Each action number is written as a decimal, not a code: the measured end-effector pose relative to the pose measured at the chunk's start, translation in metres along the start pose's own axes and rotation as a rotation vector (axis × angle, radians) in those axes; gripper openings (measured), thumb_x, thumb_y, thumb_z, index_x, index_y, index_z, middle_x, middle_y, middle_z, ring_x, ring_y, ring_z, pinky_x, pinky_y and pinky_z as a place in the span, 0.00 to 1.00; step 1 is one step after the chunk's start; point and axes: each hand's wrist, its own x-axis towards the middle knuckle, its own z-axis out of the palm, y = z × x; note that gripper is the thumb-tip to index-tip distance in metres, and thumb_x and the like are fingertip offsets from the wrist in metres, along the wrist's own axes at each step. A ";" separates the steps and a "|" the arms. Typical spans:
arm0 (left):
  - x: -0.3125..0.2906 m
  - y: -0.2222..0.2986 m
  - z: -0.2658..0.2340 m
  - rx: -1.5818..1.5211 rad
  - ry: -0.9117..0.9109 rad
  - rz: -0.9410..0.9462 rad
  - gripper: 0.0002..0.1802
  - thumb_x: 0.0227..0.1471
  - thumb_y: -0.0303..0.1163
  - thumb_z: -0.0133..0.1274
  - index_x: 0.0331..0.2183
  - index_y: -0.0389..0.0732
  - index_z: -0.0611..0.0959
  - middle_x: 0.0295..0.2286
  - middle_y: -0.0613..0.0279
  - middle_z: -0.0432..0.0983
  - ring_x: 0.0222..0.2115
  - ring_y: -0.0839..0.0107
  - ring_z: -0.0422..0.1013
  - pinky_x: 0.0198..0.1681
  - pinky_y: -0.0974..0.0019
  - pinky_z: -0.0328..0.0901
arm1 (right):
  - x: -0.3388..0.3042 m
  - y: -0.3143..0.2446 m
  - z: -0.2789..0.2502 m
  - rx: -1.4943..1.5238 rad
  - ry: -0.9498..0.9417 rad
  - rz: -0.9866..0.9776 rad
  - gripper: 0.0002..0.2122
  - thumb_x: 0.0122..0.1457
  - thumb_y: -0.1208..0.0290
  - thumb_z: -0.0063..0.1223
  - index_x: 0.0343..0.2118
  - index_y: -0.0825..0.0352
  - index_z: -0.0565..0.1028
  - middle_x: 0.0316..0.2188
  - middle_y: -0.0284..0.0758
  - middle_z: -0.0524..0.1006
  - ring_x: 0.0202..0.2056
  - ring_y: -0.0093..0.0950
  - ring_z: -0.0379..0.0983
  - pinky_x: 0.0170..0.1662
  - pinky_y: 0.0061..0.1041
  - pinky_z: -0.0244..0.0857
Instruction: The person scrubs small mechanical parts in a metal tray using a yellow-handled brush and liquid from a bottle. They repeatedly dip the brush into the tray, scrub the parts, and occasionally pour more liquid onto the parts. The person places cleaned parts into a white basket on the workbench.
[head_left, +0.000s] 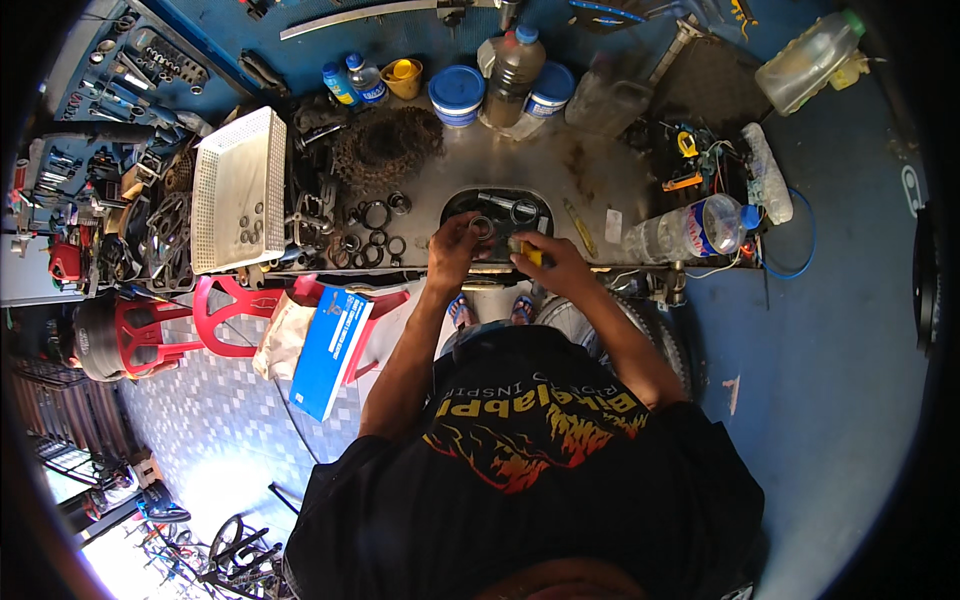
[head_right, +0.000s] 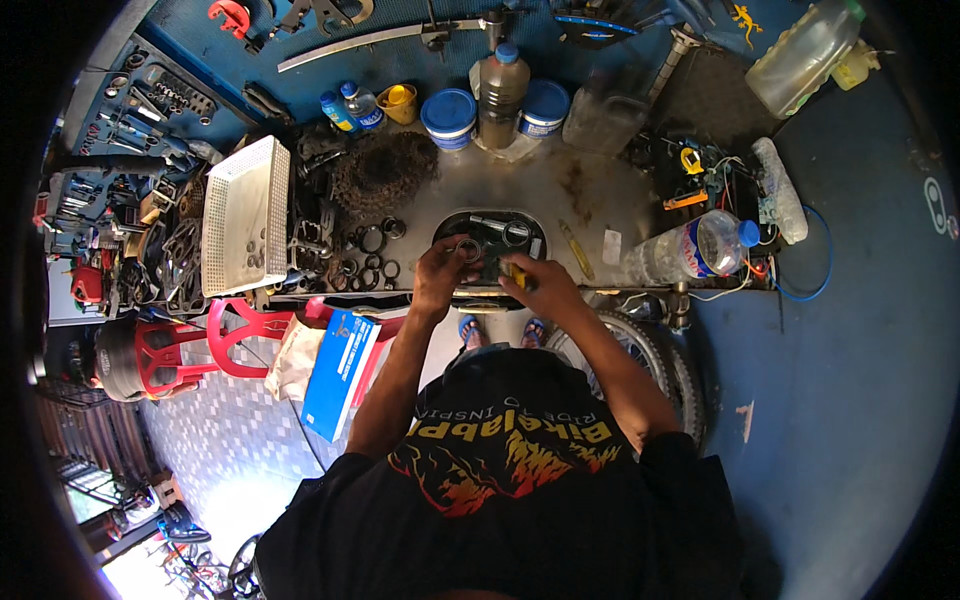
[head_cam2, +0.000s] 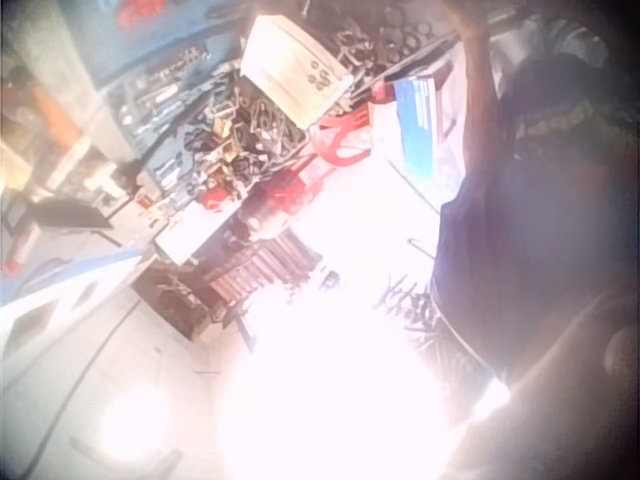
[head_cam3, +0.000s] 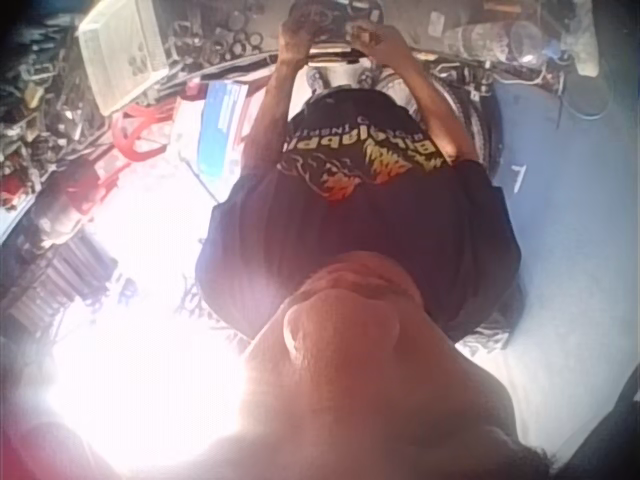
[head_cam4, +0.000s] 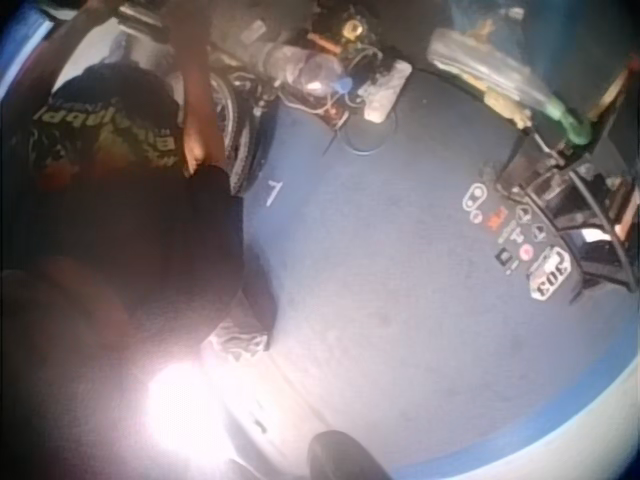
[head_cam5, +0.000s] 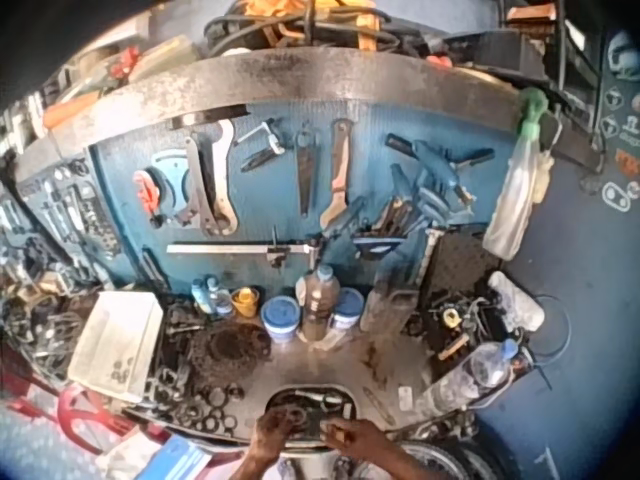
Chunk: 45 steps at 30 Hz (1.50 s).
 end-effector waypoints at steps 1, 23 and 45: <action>0.000 -0.003 -0.001 -0.006 -0.013 0.019 0.22 0.68 0.28 0.54 0.60 0.32 0.75 0.44 0.52 0.83 0.42 0.64 0.82 0.44 0.65 0.77 | -0.001 0.001 -0.002 -0.145 0.021 -0.027 0.14 0.67 0.57 0.62 0.44 0.64 0.82 0.28 0.34 0.83 0.32 0.22 0.82 0.37 0.25 0.73; -0.007 -0.004 0.008 0.061 0.097 0.039 0.11 0.69 0.25 0.49 0.50 0.31 0.74 0.40 0.48 0.82 0.38 0.59 0.85 0.37 0.65 0.81 | 0.022 -0.033 -0.012 0.087 0.075 -0.081 0.09 0.60 0.69 0.71 0.39 0.67 0.84 0.31 0.38 0.85 0.33 0.34 0.83 0.37 0.28 0.73; 0.010 -0.002 -0.007 0.141 -0.094 -0.035 0.16 0.72 0.33 0.49 0.52 0.31 0.79 0.37 0.52 0.81 0.35 0.61 0.83 0.35 0.62 0.83 | 0.020 0.013 -0.017 0.105 0.153 -0.205 0.11 0.55 0.70 0.75 0.40 0.63 0.84 0.36 0.39 0.85 0.40 0.36 0.82 0.42 0.34 0.75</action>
